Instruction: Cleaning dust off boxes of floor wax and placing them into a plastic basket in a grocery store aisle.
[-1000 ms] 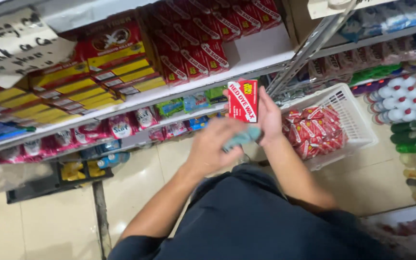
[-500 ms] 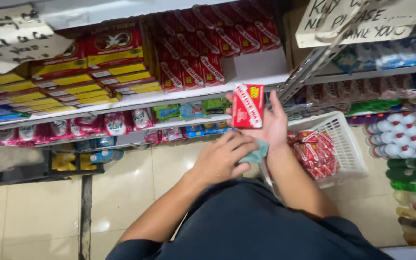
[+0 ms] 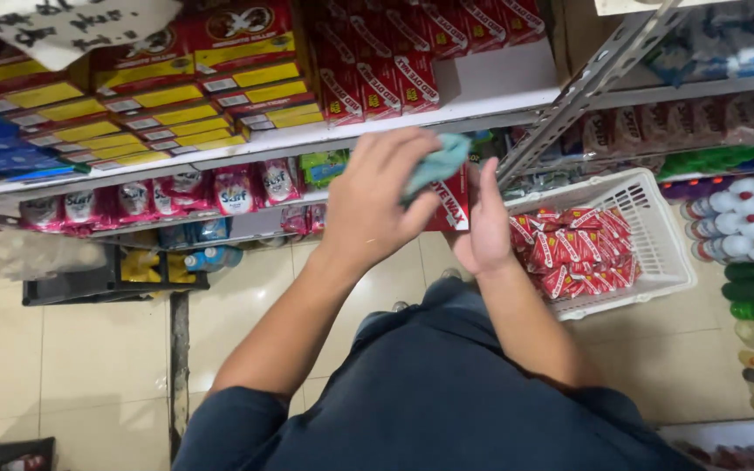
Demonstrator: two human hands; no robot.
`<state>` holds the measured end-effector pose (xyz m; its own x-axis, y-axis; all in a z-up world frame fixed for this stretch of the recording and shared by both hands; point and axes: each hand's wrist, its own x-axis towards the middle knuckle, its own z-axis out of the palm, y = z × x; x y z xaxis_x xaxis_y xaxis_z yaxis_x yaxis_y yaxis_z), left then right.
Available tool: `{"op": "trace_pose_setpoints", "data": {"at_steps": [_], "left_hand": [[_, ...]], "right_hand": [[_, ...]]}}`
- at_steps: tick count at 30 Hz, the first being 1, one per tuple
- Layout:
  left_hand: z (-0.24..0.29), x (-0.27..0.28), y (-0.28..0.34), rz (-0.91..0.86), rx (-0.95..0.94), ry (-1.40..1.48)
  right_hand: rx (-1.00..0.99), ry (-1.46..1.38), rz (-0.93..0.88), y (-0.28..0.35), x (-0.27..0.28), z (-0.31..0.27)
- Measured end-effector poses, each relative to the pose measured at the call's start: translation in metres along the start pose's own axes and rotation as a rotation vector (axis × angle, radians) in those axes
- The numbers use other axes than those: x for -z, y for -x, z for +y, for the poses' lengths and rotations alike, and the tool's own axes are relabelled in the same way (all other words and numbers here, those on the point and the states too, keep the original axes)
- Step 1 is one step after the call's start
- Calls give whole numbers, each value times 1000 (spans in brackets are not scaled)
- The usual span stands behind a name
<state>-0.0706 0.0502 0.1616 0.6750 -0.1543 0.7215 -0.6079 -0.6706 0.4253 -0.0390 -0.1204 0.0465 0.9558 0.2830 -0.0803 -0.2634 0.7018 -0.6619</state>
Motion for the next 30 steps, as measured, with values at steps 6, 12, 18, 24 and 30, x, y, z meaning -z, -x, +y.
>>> {"op": "trace_pose_setpoints", "data": {"at_steps": [6,12,18,24,30], "left_hand": [[2,-21,26,-286,-107,-215],[20,-19,60,-201,-138,-16],[0,-17,42,149,86,355],[-11,-14,-5,-97,-160,-34],[21,-39,44,-132,-262,91]], "right_hand": [[123,55,10,-13,8,9],[-106,76,109,-1,-35,-31],[-150,-46,92,-13,1,-20],[-181,-95,41,-15,29,2],[-195,-100,-157,-37,33,-23]]}}
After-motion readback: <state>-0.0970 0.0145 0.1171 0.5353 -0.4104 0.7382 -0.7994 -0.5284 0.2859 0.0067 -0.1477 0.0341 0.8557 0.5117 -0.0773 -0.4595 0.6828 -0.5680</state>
